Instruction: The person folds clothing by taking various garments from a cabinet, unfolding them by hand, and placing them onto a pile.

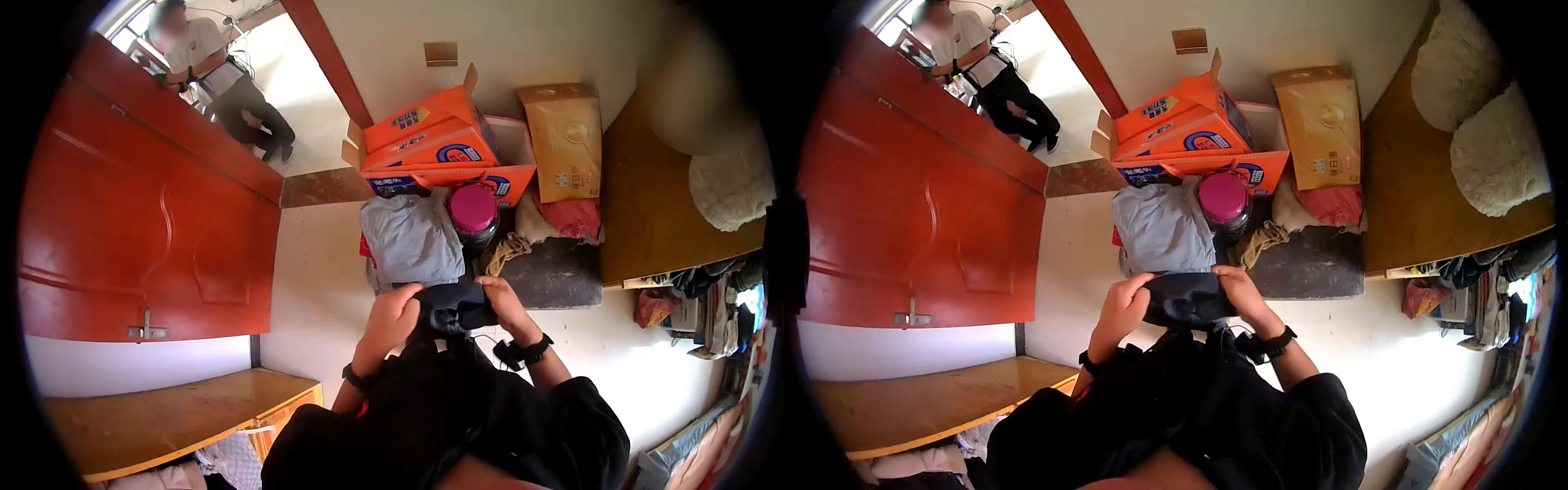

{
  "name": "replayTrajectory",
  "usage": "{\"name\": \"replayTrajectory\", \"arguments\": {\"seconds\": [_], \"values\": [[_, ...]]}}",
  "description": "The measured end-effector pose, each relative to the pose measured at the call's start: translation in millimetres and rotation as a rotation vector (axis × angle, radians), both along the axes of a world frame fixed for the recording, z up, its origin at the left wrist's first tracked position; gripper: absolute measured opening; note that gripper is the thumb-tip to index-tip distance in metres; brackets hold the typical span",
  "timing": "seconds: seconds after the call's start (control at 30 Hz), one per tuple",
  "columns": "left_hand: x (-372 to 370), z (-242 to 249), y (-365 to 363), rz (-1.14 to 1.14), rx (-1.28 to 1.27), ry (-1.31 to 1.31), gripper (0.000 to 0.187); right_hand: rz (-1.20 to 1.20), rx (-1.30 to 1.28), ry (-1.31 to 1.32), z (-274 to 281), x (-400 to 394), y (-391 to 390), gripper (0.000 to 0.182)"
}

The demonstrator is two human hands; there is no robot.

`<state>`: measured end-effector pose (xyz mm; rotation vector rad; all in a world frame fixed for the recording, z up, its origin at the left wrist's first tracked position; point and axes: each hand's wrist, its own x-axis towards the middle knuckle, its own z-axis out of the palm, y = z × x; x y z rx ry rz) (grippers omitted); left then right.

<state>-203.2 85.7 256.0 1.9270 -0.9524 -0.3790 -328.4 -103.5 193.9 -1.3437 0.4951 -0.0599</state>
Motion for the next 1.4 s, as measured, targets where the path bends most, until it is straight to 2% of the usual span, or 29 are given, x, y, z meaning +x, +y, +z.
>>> {"name": "replayTrajectory", "arguments": {"seconds": [0.03, 0.1, 0.17, 0.23, 0.3, 0.33, 0.37, 0.43, 0.5, 0.57, 0.63, 0.7, 0.73, 0.8, 0.83, 0.9, 0.93, 0.97, 1.03, 1.07, 1.13, 1.2, 1.23, 1.3, 1.37, 1.4], "values": [[3, 4, 2, 0.003, 0.003, 0.004, 0.021, -0.165, 0.504, 0.025, 1, 7, 10, 0.020], [9, 20, 4, -0.025, -0.056, -0.072, 0.020, -0.175, 0.541, -0.002, 6, 21, 18, 0.020], [15, 32, 7, -0.107, 0.030, 0.022, 0.023, -0.202, 0.609, -0.061, 13, 36, 25, 0.021], [19, 43, -4, -0.363, -0.060, -0.254, 0.035, -0.308, 0.526, -0.082, 34, 48, 39, 0.020], [11, 37, -9, -0.487, -0.028, -0.311, 0.056, -0.240, 0.707, -0.127, 29, 59, 38, 0.019], [6, 32, -11, -0.498, 0.020, -0.343, 0.069, -0.250, 0.696, -0.162, 37, 61, 39, 0.019], [1, 29, -14, -0.487, 0.067, -0.321, 0.070, -0.260, 0.676, -0.204, 47, 64, 37, 0.019], [-2, 31, -17, -0.398, 0.110, -0.238, 0.067, -0.344, 0.629, -0.176, 68, 68, 40, 0.018], [7, 21, -17, -0.366, -0.012, -0.373, 0.063, -0.286, 0.564, -0.274, 69, 64, 40, 0.016], [17, 22, -15, -0.377, -0.179, -0.267, 0.055, -0.272, 0.485, -0.311, 66, 60, 41, 0.015], [26, 22, -18, -0.363, -0.193, -0.231, 0.050, -0.205, 0.409, -0.269, 66, 55, 41, 0.014], [33, 28, -21, -0.196, -0.139, 0.101, 0.040, -0.198, 0.431, -0.336, 79, 53, 41, 0.011], [39, 27, -25, -0.162, -0.224, 0.086, 0.030, -0.205, 0.427, -0.332, 84, 52, 40, 0.011], [40, 49, -32, -0.095, -0.257, 0.122, 0.027, -0.302, 0.084, -0.454, 91, 51, 41, 0.023], [41, 60, -35, -0.025, -0.287, 0.150, 0.023, -0.302, 0.084, -0.453, 90, 48, 42, 0.023], [48, 70, -43, 0.007, -0.335, 0.103, 0.020, -0.361, -0.361, -0.434, 89, 41, 43, 0.039], [49, 73, -44, 0.039, -0.382, 0.058, 0.017, -0.361, -0.602, -0.285, 93, 36, 46, 0.044], [48, 75, -42, 0.037, -0.383, 0.060, 0.017, -0.364, -0.915, -0.250, 80, 35, 47, 0.045], [44, 76, -43, 0.047, -0.458, 0.208, 0.014, -0.152, -1.290, -0.031, 42, 30, 44, 0.049], [41, 79, -42, 0.085, -0.462, 0.309, 0.014, -0.124, -1.299, -0.005, 10, 28, 41, 0.051], [43, 79, -42, 0.140, -0.528, 0.354, 0.009, -0.062, -1.052, 0.193, -46, 21, 35, 0.047], [51, 76, -38, 0.222, -0.638, 0.364, 0.010, 0.112, -1.005, 0.462, -78, 7, 29, 0.039], [58, 73, -34, 0.270, -0.628, 0.350, 0.012, 0.106, -1.007, 0.462, -97, -1, 21, 0.039], [62, 80, -24, 0.340, -0.662, 0.381, 0.012, 0.001, -0.906, 0.476, -132, -23, 3, 0.025], [71, 71, -16, 0.387, -0.767, 0.399, 0.011, -0.151, -0.975, 0.434, -145, -46, -18, 0.022], [74, 71, -10, 0.403, -0.751, 0.418, 0.010, -0.178, -0.953, 0.491, -147, -57, -32, 0.028]]}}
